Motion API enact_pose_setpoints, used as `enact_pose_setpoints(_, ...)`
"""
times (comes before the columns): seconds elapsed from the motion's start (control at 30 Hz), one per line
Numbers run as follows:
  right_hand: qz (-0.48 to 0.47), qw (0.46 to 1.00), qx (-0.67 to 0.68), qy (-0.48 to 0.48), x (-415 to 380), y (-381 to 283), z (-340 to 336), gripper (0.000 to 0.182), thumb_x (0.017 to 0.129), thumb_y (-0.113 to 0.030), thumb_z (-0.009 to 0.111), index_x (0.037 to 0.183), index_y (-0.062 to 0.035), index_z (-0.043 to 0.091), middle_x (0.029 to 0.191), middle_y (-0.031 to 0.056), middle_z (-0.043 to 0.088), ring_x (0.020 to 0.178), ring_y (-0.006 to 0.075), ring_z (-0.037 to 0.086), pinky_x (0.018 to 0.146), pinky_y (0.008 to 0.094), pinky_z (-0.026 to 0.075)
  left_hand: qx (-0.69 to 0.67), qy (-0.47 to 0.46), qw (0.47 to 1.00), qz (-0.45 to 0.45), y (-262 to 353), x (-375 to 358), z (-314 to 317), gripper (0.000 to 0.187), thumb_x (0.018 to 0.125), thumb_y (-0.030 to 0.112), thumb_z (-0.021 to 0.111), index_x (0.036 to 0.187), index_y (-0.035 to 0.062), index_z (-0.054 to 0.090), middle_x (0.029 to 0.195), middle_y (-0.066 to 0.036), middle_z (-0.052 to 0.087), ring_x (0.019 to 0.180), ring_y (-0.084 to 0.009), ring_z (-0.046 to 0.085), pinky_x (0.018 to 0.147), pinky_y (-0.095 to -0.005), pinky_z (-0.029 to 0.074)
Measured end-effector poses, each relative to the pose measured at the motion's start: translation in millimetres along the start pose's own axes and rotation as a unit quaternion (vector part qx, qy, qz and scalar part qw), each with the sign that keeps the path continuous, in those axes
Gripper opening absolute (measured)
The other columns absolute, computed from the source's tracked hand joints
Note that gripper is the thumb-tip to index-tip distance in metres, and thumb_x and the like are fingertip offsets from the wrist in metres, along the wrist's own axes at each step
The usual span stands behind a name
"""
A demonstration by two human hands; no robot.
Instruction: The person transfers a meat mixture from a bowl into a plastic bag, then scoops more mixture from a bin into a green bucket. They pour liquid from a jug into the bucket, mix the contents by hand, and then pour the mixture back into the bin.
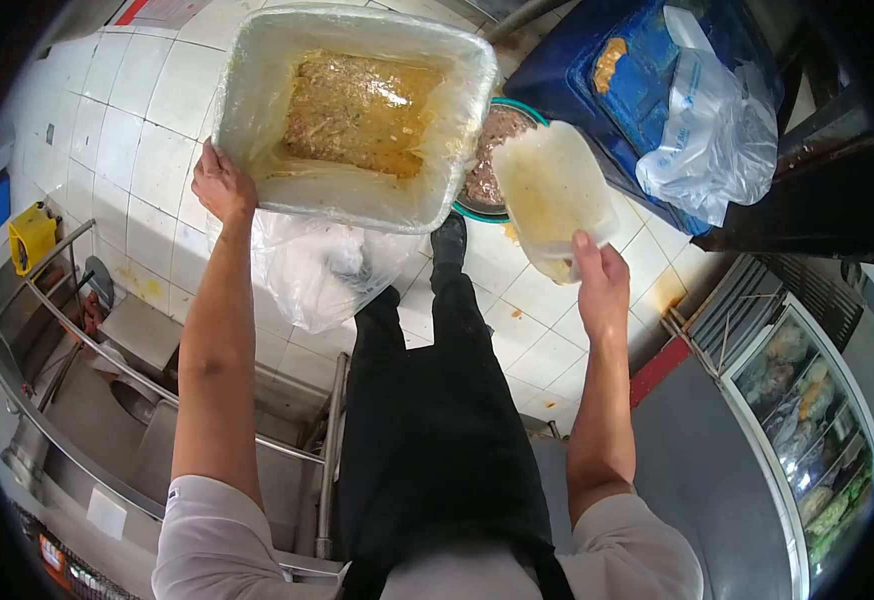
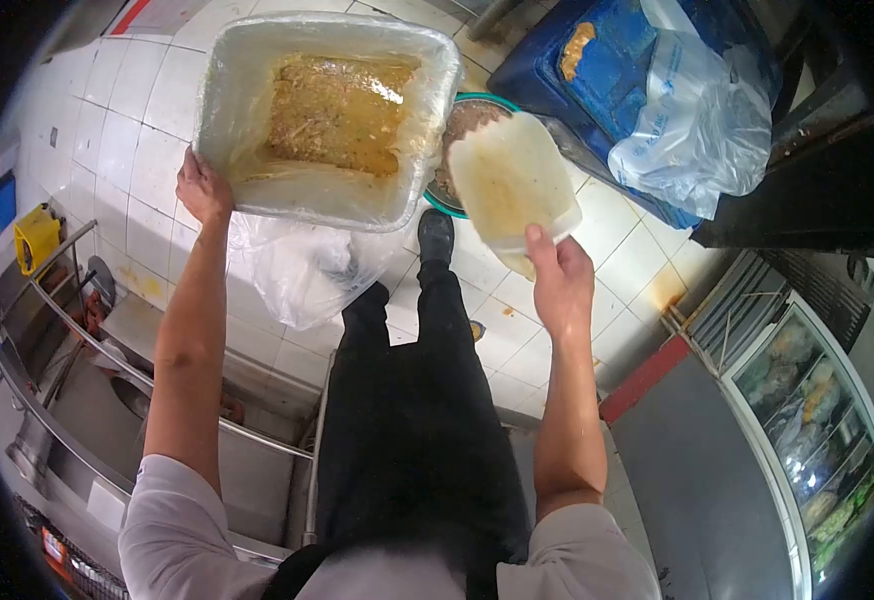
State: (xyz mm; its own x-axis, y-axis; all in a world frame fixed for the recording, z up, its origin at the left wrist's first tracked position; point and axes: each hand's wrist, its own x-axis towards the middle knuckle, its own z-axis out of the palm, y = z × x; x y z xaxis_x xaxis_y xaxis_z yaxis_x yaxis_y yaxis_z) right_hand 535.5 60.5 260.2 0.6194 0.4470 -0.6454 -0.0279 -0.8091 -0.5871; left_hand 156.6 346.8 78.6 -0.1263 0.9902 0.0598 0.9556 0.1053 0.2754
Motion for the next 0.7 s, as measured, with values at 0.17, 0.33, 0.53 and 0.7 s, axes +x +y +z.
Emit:
enact_pose_setpoints(0.17, -0.094, 0.975, 0.136, -0.15, -24.5, -79.9, 45.2, 0.035, 0.091, -0.027, 0.063, 0.109, 0.0027, 0.064, 0.091, 0.0061, 0.067, 0.077, 0.0123, 0.058, 0.071, 0.0287, 0.048, -0.018, 0.005, 1.0, 0.018, -13.5, 2.0, 11.2, 0.038, 0.097, 0.03, 0.042, 0.126, 0.0108, 0.058, 0.113, -0.017, 0.062, 0.105, -0.0351, 0.054, 0.095, -0.0441, 0.038)
enact_pose_setpoints(0.33, -0.245, 0.95, -0.106, -0.161, 25.4, -135.2, 183.2, 0.061, 0.081, -0.057, 0.066, 0.081, 0.0044, 0.064, 0.08, 0.0214, 0.065, 0.076, 0.0252, 0.065, 0.068, 0.0355, 0.051, -0.025, 0.037, 0.998, 0.051, -13.0, 3.9, 12.7, 0.04, 0.097, 0.029, 0.042, 0.122, 0.0045, 0.06, 0.106, -0.025, 0.063, 0.096, -0.0416, 0.059, 0.086, -0.0472, 0.047)
enact_pose_setpoints(0.53, -0.173, 0.942, -0.227, -0.178, 98.1, -136.0, 320.0, 0.052, 0.08, -0.053, 0.06, 0.092, -0.0038, 0.072, 0.104, 0.0159, 0.069, 0.102, 0.028, 0.064, 0.087, 0.0401, 0.048, -0.009, -0.002, 1.0, 0.005, -7.0, 3.7, 6.4, 0.038, 0.097, 0.03, 0.043, 0.127, 0.0126, 0.058, 0.109, -0.02, 0.062, 0.1, -0.0399, 0.056, 0.089, -0.0469, 0.043)
enact_pose_setpoints(0.7, -0.099, 0.954, -0.23, -0.164, 137.5, -115.6, 363.5, 0.057, 0.083, -0.057, 0.057, 0.103, -0.0054, 0.069, 0.11, 0.0167, 0.066, 0.105, 0.0299, 0.063, 0.088, 0.0407, 0.049, -0.03, -0.004, 0.999, 0.022, -18.9, 8.4, 14.0, 0.034, 0.095, 0.024, 0.047, 0.125, 0.0134, 0.059, 0.111, -0.019, 0.061, 0.102, -0.038, 0.055, 0.09, -0.045, 0.042)
